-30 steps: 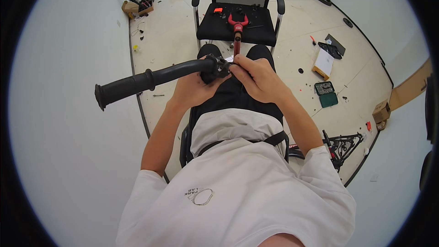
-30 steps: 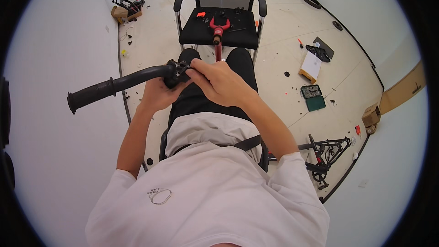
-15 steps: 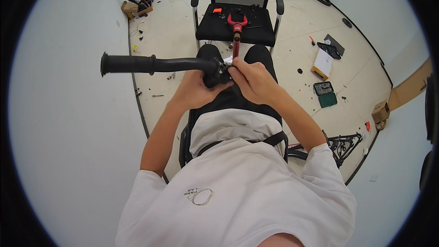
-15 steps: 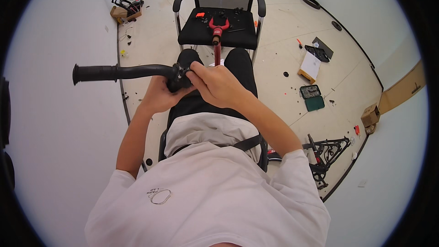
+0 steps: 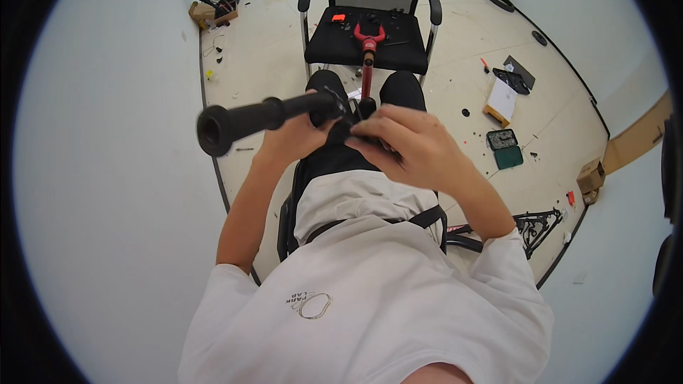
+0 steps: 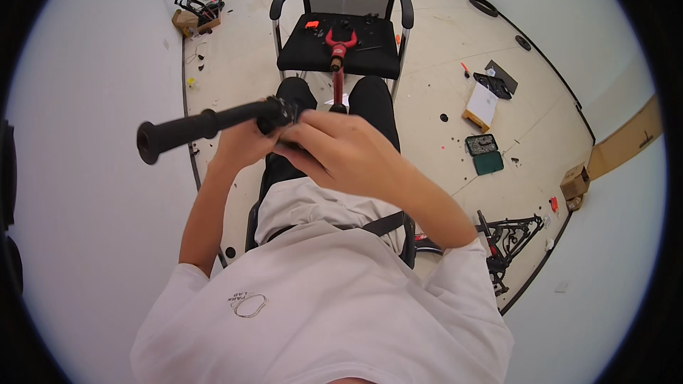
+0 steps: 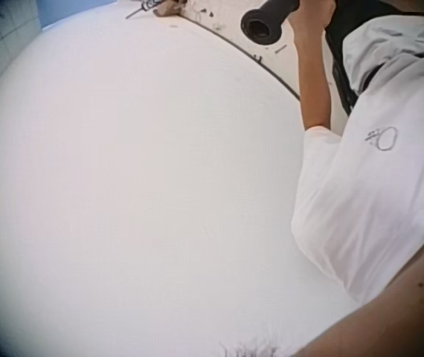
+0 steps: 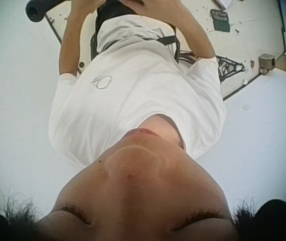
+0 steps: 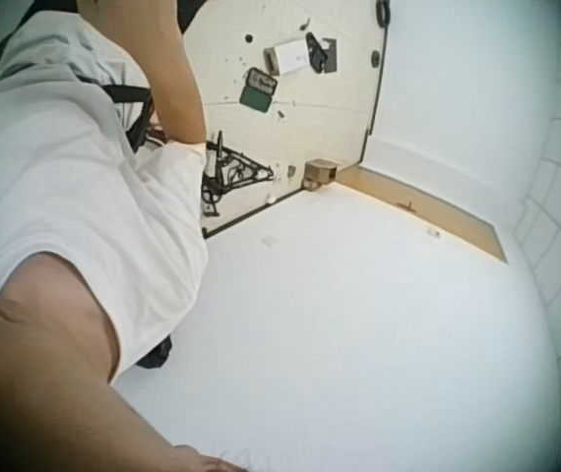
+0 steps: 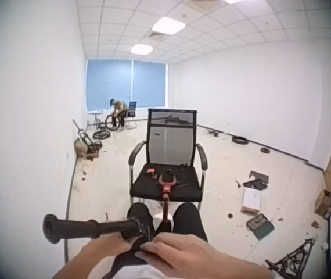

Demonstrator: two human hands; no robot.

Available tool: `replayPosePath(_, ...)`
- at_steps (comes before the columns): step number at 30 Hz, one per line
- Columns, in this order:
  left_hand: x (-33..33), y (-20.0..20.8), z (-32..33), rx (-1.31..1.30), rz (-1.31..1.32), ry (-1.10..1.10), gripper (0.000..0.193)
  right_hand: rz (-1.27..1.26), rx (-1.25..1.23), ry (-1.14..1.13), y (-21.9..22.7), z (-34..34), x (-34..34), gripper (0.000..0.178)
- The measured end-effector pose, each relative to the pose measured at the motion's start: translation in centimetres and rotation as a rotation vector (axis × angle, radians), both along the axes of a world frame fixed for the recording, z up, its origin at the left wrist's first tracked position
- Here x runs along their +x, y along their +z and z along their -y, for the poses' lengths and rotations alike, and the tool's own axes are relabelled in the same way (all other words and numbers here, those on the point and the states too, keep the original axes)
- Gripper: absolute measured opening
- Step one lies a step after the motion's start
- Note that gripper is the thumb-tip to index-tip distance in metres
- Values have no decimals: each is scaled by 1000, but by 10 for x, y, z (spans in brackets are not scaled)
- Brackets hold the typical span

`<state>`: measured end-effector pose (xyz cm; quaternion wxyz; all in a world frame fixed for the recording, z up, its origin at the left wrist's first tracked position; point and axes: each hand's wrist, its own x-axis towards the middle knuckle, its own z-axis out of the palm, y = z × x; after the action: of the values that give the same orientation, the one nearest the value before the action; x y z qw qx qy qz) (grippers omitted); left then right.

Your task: The person assembles a bicycle handlebar by inserting and tightening bolts into the stem clamp while seated. The person repeatedly adjusts the handlebar position and tightens the bolts with a hex key to secure the assembly.

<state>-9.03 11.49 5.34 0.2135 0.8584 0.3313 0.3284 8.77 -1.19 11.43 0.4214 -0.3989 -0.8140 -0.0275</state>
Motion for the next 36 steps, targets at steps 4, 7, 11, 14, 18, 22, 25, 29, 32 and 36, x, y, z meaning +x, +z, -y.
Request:
replayPosePath(4, -1, -4, -1, 127, -219, -173, 25, -11, -198, 36, 49, -56, 4, 22)
replayPosePath(7, 0, 14, 12, -76, -118, -157, 30, -191, -679, 19, 39, -116, 34, 31)
replayPosePath(11, 0, 6, 0, -221, 293, -171, 30, -490, -948, 51, -26, -116, 58, 41)
replayPosePath(14, -6, 21, -8, -338, 315, 22, 29, -608, -749, 91, -42, -81, 45, 37)
replayPosePath(18, -5, 12, -8, -331, 281, 92, 28, -195, -250, -96, 4, -28, 2, 34)
replayPosePath(22, -4, -19, -14, -48, 98, -45, 30, 310, 158, -137, 41, -42, -29, 27)
replayPosePath(25, 2, 4, 19, -47, 28, -105, 33, 547, 97, -159, 66, -83, -20, 30)
replayPosePath(29, -1, 12, 17, -104, 4, -172, 30, 292, -355, -108, 44, -126, 26, 41)
replayPosePath(32, 3, 24, 15, -125, 184, -194, 26, 36, -543, -97, -2, -119, 59, 43)
replayPosePath(36, -3, 24, 4, -250, 408, -88, 23, -282, -575, -85, -12, -65, 38, 40)
